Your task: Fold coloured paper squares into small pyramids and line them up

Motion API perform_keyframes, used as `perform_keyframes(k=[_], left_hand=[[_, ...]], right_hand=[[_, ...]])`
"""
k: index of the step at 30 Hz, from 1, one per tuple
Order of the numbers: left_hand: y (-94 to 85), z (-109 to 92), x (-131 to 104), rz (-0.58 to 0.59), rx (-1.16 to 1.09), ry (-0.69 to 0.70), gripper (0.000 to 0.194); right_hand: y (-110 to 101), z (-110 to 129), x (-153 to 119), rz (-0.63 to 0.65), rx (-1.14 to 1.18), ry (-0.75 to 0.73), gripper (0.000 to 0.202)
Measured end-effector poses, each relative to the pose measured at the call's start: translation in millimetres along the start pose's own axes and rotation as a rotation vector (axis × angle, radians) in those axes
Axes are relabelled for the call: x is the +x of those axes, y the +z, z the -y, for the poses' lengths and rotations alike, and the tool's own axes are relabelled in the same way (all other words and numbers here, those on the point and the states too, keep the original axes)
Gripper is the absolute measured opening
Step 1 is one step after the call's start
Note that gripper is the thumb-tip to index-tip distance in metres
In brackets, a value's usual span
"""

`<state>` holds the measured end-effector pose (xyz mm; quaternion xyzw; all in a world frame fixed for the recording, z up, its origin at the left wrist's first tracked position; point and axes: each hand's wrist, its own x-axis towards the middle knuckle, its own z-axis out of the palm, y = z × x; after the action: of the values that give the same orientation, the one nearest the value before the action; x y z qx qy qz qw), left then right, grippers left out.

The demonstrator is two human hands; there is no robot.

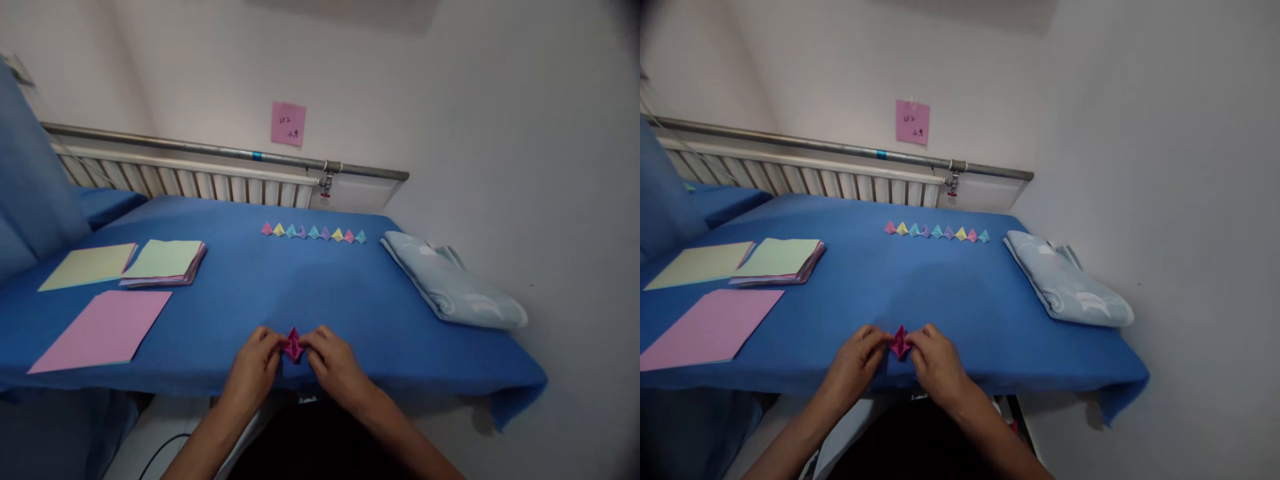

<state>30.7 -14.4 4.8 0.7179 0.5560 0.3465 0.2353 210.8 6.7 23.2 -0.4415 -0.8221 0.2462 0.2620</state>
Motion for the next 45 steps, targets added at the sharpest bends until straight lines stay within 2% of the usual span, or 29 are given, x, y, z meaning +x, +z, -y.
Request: perform_keyframes(k=[3,6,12,15,20,24,33,45], left_hand=[[3.6,6.9,-7.5,-0.132,-0.026,0.015,0.026],[11.7,17.3,-17.0,-0.272,0.061,0.048,0.025],[25.9,29.7,-28.5,-0.431,0.331,0.244,0.026],[21.2,20.8,-28.5,-0.372,0.313,0.255,0.024],[4.4,-1.5,-20.2,-0.115,0.190,0.149,0.022],[-0.7,-7.9,-10.1,0.017,0.188,0.093,0.019],[1.3,-9.6,-1.4,0.045,0.229,0.075,0.006],[-0.1,-10.5,0.0,0.075,0.206,0.049,0.009]], right_hand=[[-1.3,-6.3,-8.1,-0.113,0.088,-0.031,0.025],[-1.3,-12.6,-17.0,-0.212,0.119,-0.034,0.021],[1.5,-16.2,-22.5,-0.291,0.152,-0.057,0.019],[1.9,-12.1,-20.7,-0.246,0.169,-0.037,0.017],[1.5,-2.0,-11.0,-0.095,0.169,0.012,0.027],[2.6,3.5,-2.1,-0.040,0.128,0.020,0.028],[4.1,3.8,4.7,0.025,0.030,0.031,0.022],[3.8,1.0,3.4,0.050,0.030,0.011,0.015]])
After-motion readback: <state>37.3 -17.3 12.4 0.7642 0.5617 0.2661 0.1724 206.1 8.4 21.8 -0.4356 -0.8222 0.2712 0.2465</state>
